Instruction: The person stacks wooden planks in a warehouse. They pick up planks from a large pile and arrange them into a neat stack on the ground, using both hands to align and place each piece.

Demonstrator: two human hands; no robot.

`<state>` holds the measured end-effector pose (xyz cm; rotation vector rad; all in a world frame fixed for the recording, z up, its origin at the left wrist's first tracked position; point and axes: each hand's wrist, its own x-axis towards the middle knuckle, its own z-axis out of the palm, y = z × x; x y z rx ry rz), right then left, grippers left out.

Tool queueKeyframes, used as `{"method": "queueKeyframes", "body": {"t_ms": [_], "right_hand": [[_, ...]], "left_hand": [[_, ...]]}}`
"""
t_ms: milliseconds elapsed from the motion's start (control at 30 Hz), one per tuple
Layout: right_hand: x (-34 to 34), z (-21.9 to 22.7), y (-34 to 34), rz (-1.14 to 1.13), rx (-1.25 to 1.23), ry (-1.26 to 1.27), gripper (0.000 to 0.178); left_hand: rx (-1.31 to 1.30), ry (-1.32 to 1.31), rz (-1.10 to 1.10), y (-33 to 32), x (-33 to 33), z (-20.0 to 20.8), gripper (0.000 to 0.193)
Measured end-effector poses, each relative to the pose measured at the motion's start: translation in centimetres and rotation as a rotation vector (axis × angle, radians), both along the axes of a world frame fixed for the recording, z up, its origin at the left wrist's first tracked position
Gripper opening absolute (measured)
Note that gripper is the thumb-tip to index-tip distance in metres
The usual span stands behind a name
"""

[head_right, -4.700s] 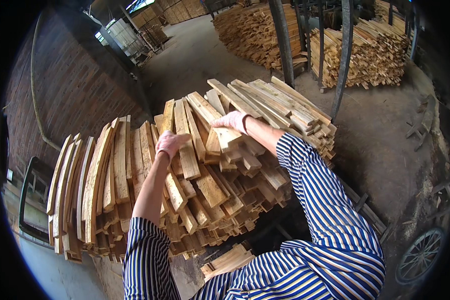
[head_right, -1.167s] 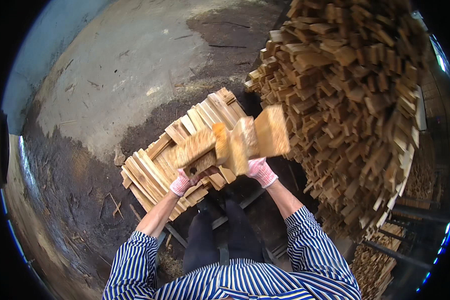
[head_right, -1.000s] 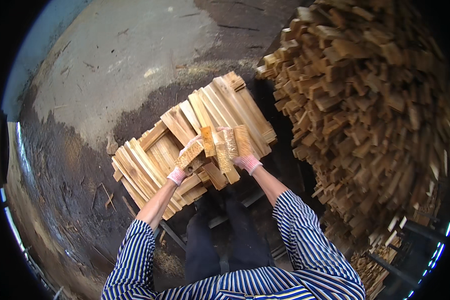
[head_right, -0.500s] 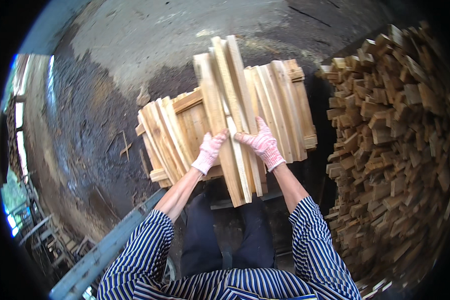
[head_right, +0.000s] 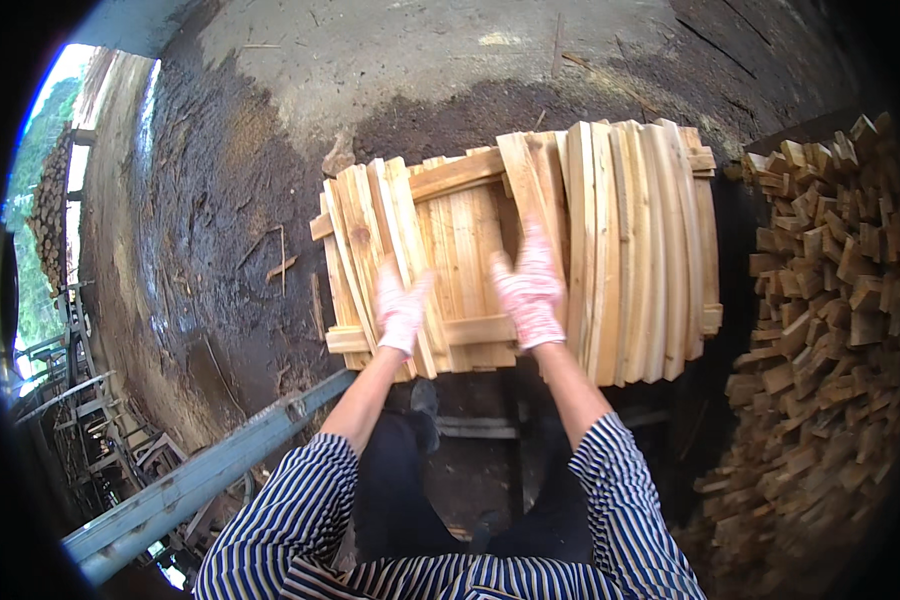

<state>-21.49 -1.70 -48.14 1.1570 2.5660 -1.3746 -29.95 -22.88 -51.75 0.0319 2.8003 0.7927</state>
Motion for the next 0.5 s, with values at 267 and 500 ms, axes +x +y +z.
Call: {"method": "queueKeyframes", "body": {"t_ms": [267,500], "right_hand": [[-9.7,-12.1,-18.1,0.165,-0.515,-0.113,0.117],[-8.7,-16.7,-16.2,0.041,-0.584,0.419,0.116]], "left_hand": [[0.929,-0.544,0.38,-22.1,-10.5,-11.8,0.071],[1.151,-0.683,0.106,-16.6,-12.0,-13.1,0.072]]}}
